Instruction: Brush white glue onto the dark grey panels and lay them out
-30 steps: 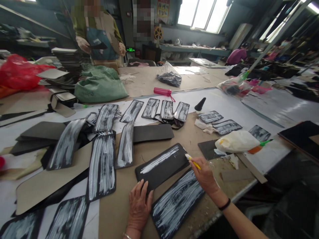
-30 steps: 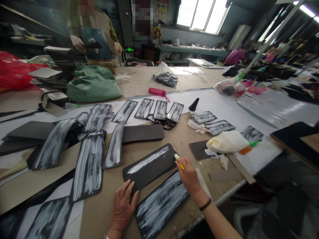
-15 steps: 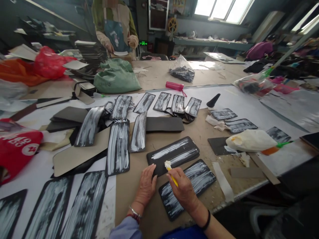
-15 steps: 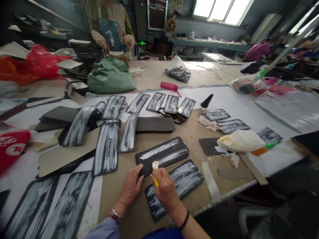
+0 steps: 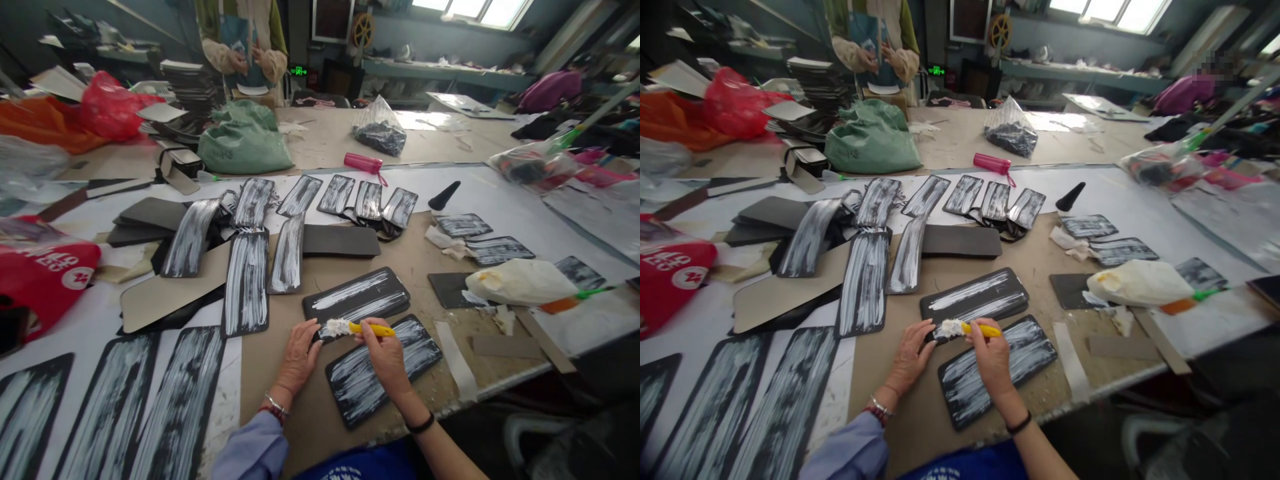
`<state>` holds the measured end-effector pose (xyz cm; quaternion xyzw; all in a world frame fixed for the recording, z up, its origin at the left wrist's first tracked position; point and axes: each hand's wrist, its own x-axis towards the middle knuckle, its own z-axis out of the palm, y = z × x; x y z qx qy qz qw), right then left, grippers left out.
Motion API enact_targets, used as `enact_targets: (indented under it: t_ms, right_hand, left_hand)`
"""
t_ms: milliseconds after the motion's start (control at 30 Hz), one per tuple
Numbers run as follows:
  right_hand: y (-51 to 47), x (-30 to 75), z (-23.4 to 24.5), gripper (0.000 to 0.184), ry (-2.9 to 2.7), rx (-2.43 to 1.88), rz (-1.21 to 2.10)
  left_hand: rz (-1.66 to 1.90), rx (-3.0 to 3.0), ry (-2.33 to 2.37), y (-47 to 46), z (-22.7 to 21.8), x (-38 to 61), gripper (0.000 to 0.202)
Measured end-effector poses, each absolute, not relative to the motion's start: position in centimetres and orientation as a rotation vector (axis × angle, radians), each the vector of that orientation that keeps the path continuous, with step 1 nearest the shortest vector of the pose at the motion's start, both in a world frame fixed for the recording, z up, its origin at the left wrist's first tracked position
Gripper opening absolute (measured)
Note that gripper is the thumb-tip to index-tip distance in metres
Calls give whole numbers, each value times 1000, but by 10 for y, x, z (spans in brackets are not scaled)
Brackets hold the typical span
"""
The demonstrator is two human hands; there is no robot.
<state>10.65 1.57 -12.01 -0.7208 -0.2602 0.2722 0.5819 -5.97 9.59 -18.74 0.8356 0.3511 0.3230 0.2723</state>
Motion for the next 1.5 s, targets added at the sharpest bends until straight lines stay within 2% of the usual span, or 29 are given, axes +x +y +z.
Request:
enact_targets:
  t_ms: [100,333,467,600,700,833,967,1100,1333,1500]
  right_hand:
    - [10,138,-124,38,-635,-1744,518]
    - [-8,236,-124,48,-712,-1993,137]
    - [-14,266,-115,52,-707,-2064,41]
    - [-11,254,-94,50,-682,-1992,101]
    - [1,218,-85,44,-639,-1842,298]
    - [27,150,-93,38,-650,-1650,579]
    - [49,107,-112,37,-666,-1560,712]
    - [49,133,-123,40,-669,-1648,677]
    - [27,248,-109,54,-572,-1895,355]
    - [37,241,-104,49,-569,-1811,377]
  left_hand:
    - [889,2307,920,97,-186,-60,25]
    - [958,2406,869,97,-179,-59,26]
    - [988,2438,871,95,-178,-58,28]
    - [984,2473,889,93,-180,-57,32]
    - [980,2487,888,92,-180,-57,32]
    - [952,2494,895,92,-180,-57,35]
    - [891,2485,913,90,-180,-58,38]
    - [882,2476,937,89,-179,-57,37]
    - [924,2514,928,89,-181,-57,37]
    - [921,2539,921,90,-187,-59,39]
